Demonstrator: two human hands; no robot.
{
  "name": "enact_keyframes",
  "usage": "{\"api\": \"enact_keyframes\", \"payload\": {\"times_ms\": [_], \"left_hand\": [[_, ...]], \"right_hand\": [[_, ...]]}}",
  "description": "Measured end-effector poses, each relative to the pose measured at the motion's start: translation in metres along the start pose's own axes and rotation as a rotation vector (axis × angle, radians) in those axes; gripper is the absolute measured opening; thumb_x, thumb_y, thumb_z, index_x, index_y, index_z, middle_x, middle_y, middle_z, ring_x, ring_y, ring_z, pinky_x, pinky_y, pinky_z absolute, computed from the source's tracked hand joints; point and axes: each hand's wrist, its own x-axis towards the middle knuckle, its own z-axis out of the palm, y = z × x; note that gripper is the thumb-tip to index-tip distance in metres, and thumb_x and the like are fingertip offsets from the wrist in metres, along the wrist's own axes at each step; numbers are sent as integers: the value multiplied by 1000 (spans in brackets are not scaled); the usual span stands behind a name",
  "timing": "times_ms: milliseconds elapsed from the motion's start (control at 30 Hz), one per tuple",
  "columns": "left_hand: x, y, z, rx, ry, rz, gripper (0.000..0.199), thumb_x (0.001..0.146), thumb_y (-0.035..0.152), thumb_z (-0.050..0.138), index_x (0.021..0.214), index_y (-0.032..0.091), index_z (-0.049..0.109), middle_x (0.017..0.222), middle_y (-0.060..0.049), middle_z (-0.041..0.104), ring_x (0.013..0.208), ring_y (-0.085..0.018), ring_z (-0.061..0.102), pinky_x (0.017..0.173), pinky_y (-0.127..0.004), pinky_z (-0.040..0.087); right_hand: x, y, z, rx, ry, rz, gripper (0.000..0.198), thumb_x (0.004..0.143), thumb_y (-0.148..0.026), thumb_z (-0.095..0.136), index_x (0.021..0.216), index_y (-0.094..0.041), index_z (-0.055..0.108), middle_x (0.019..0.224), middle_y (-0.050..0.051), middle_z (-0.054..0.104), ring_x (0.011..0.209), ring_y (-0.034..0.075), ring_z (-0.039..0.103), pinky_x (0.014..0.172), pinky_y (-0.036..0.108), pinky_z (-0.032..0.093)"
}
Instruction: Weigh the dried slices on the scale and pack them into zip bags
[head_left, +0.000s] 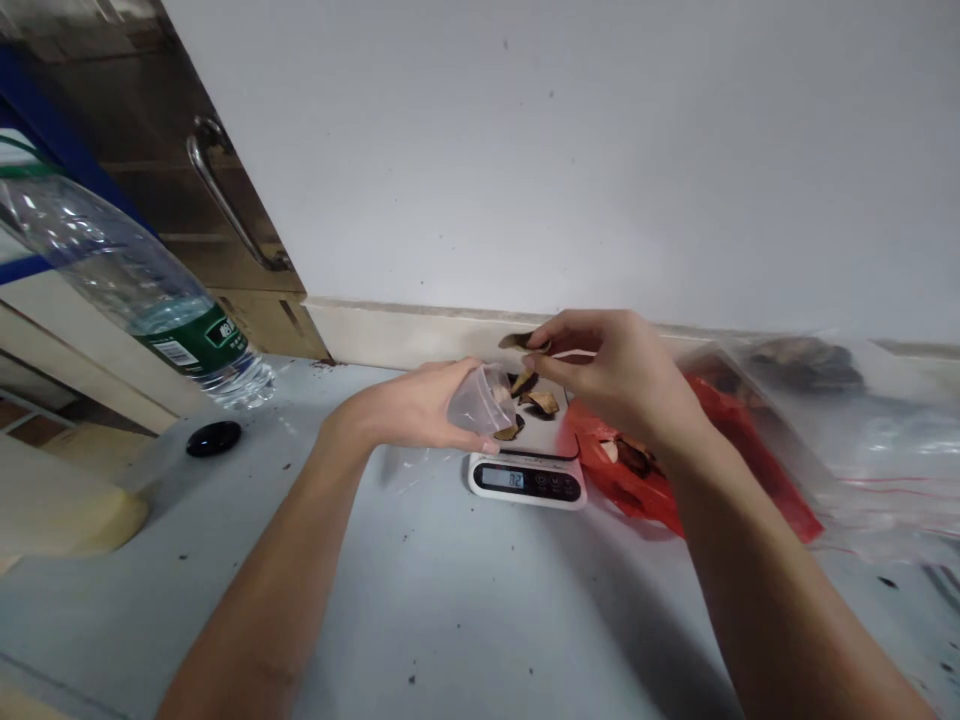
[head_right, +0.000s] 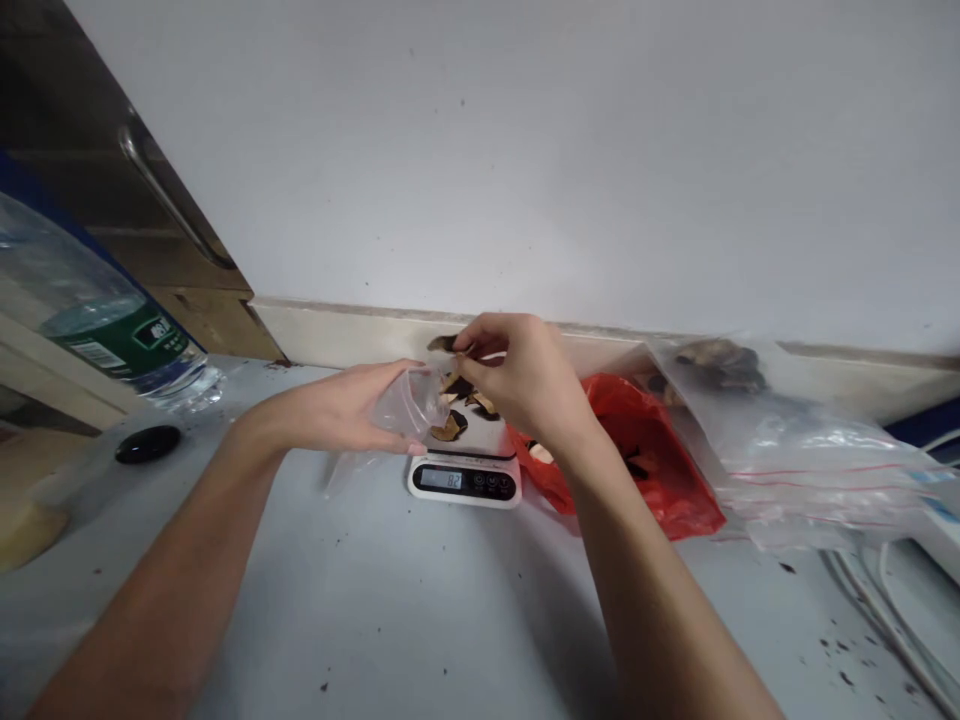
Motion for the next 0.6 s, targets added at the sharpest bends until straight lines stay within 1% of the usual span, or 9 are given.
{"api": "enact_keyframes", "payload": {"times_ms": [67, 167, 200, 267, 367, 433, 467, 533, 600], "left_hand": [[-1, 2, -1, -56, 45, 15, 66, 78, 57, 79, 131, 26, 58, 140, -9, 69, 127, -32, 65, 101, -40, 51], [-4, 5, -4, -99, 84, 21, 68, 78, 57, 80, 133, 25, 57, 138, -8, 70, 126, -31, 66, 98, -37, 52], [-5, 6, -5, -103, 84, 27, 67, 78, 56, 80, 133, 26, 56, 139, -8, 70, 126, -30, 66, 98, -37, 52], [-6, 5, -6, -101, 77, 37, 67, 78, 52, 81, 135, 26, 56, 141, -7, 69, 127, -30, 66, 101, -36, 51], [-8, 1, -10, -43, 96, 3, 71, 77, 52, 79, 138, 26, 55, 147, -8, 66, 134, -31, 61, 108, -39, 48], [-10, -3, -12, 20, 101, -55, 76, 75, 55, 79, 141, 27, 54, 148, -10, 65, 133, -32, 63, 105, -39, 50], [-11, -5, -13, 48, 94, -88, 77, 75, 57, 78, 142, 28, 54, 146, -10, 67, 128, -33, 66, 100, -39, 52], [-13, -9, -15, 87, 69, -143, 76, 75, 59, 77, 141, 27, 55, 137, -11, 71, 112, -32, 73, 89, -36, 55], [-14, -11, -16, 120, 71, -139, 74, 76, 60, 75, 139, 26, 57, 126, -11, 75, 99, -30, 76, 83, -35, 55]], "right_hand": [[-4, -5, 3, 119, -46, -66, 3, 78, -21, 72, 76, -20, 71, 85, 5, 80, 85, 23, 77, 80, 34, 60], [-9, -9, 3, 157, -252, -109, 3, 77, -23, 75, 75, -21, 76, 91, 4, 82, 94, 24, 77, 92, 37, 62], [-9, -9, 2, 151, -288, -122, 4, 77, -24, 76, 76, -21, 77, 94, 4, 82, 98, 24, 77, 96, 37, 61], [-9, -7, 0, 138, -273, -143, 7, 78, -27, 75, 78, -21, 79, 98, 4, 82, 101, 24, 76, 95, 37, 60], [-2, 1, 0, 20, -93, -90, 14, 85, -28, 69, 79, -18, 77, 98, 8, 81, 96, 25, 75, 86, 37, 59], [4, 7, 5, -164, -15, -2, 15, 87, -30, 70, 91, -18, 77, 100, 10, 80, 98, 27, 75, 86, 39, 58], [7, 9, 8, -259, -34, 38, 22, 86, -32, 73, 102, -18, 77, 107, 11, 79, 104, 29, 74, 89, 40, 57], [11, 13, 18, -413, -166, 89, 48, 82, -35, 80, 127, -21, 73, 131, 15, 73, 121, 33, 68, 99, 41, 54], [13, 15, 28, -514, -309, 105, 64, 80, -36, 83, 141, -23, 67, 147, 17, 63, 134, 35, 60, 106, 41, 50]]}}
